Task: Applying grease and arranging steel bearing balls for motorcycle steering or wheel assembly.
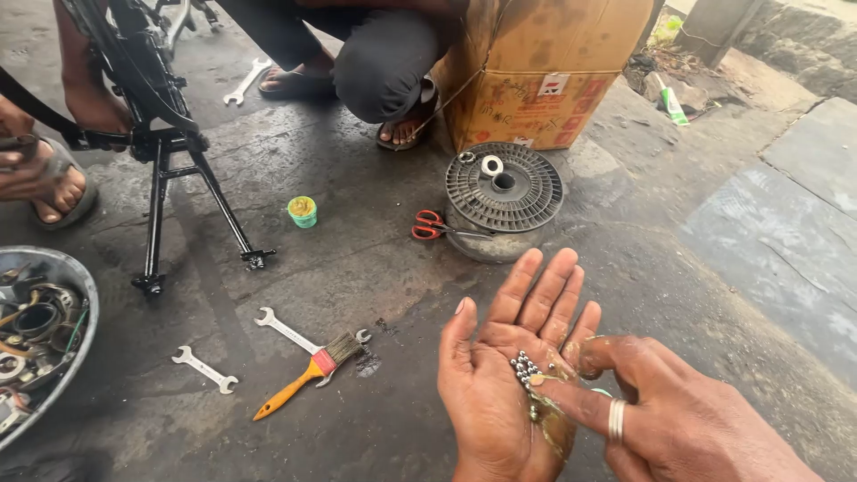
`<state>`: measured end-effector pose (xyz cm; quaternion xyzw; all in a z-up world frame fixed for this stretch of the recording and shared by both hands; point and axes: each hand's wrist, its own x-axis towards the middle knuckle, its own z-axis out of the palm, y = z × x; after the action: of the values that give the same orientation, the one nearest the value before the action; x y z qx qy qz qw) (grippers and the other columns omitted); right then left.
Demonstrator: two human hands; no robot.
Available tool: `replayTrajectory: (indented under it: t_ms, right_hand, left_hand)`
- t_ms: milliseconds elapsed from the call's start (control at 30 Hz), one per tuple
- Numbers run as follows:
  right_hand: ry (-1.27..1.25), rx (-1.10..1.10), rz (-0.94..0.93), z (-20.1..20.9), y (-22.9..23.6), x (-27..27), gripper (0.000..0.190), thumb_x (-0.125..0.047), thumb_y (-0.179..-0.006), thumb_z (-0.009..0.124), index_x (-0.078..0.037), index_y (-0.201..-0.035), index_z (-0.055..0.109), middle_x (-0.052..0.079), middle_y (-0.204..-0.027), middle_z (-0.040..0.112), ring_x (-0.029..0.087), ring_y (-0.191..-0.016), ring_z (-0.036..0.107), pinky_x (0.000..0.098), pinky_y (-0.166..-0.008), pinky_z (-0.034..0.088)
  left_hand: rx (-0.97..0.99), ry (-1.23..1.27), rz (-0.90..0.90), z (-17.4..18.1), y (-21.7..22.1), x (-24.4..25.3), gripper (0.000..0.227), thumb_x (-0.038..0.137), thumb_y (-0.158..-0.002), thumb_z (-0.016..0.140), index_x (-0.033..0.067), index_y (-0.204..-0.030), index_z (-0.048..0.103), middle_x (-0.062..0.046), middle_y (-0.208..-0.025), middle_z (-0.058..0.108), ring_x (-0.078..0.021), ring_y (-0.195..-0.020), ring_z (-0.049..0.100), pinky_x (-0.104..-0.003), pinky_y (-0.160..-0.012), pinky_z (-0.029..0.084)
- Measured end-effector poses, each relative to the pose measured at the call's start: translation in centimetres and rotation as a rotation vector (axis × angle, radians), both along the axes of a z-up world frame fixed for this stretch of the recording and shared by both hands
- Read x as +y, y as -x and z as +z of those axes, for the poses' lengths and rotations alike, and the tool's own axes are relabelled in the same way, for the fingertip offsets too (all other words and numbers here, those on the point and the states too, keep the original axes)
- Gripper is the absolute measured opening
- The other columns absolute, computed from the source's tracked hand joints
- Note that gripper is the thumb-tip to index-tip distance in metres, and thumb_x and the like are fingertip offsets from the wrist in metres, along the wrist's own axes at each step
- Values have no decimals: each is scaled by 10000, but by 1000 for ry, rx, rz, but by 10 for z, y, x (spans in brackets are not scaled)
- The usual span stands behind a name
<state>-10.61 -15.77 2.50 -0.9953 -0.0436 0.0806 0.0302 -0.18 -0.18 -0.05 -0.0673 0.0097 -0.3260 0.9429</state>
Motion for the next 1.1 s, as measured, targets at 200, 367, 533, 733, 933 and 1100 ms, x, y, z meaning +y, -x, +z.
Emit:
replayTrajectory:
  t_ms: [200,367,533,733,933,1100]
  right_hand:
    - [-160,-65,-50,2,7,-8,852,41,-763,580,-489,-1423,672,12,-1317,615,155,-1112,651,335,-835,556]
    - [-587,-1,-102,-16,15,-27,705,100,-798,621,-285,-1377,735,72,-1289,550,211,-1040,652,346,-762,542]
    - [-820,343,-1206,-29,2,-11,396,-86,-938,745,-111,-1319,639,317,-1137,604,567,-969,713,503,-671,520]
    - [-107,-171,219,-38,14,-6,669,-207,-794,736,-397,-1432,673,38,-1211,662,189,-1047,710,341,-785,595]
    - [-136,-203,156,-39,13,-3,663,-232,-736,760,-303,-1389,666,33,-1200,674,183,-1058,721,312,-743,618]
    - [-18,-326,360,-29,7,-2,492,-344,-876,686,-264,-1361,697,48,-1124,672,190,-972,699,344,-795,602]
  left_hand:
    - [27,15,2,3,-3,3,728,483,-998,346,-42,-1492,450,-290,-1545,473,-374,-1472,407,-518,-1195,313]
    - [93,-31,24,4,-8,3,716,480,-976,365,-44,-1447,491,-284,-1503,518,-373,-1440,448,-522,-1172,339]
    - [188,-90,75,5,-14,6,704,467,-947,388,-57,-1393,536,-283,-1450,568,-371,-1404,491,-523,-1150,358]
    - [250,-257,113,13,-17,6,702,460,-922,386,-67,-1345,576,-273,-1404,622,-366,-1370,548,-503,-1130,400]
    - [294,-265,99,14,-20,5,695,472,-920,383,-61,-1320,582,-267,-1384,631,-367,-1357,554,-509,-1115,418]
    - [295,-253,94,8,-20,3,696,473,-928,381,-59,-1330,578,-264,-1392,625,-362,-1367,544,-505,-1129,401]
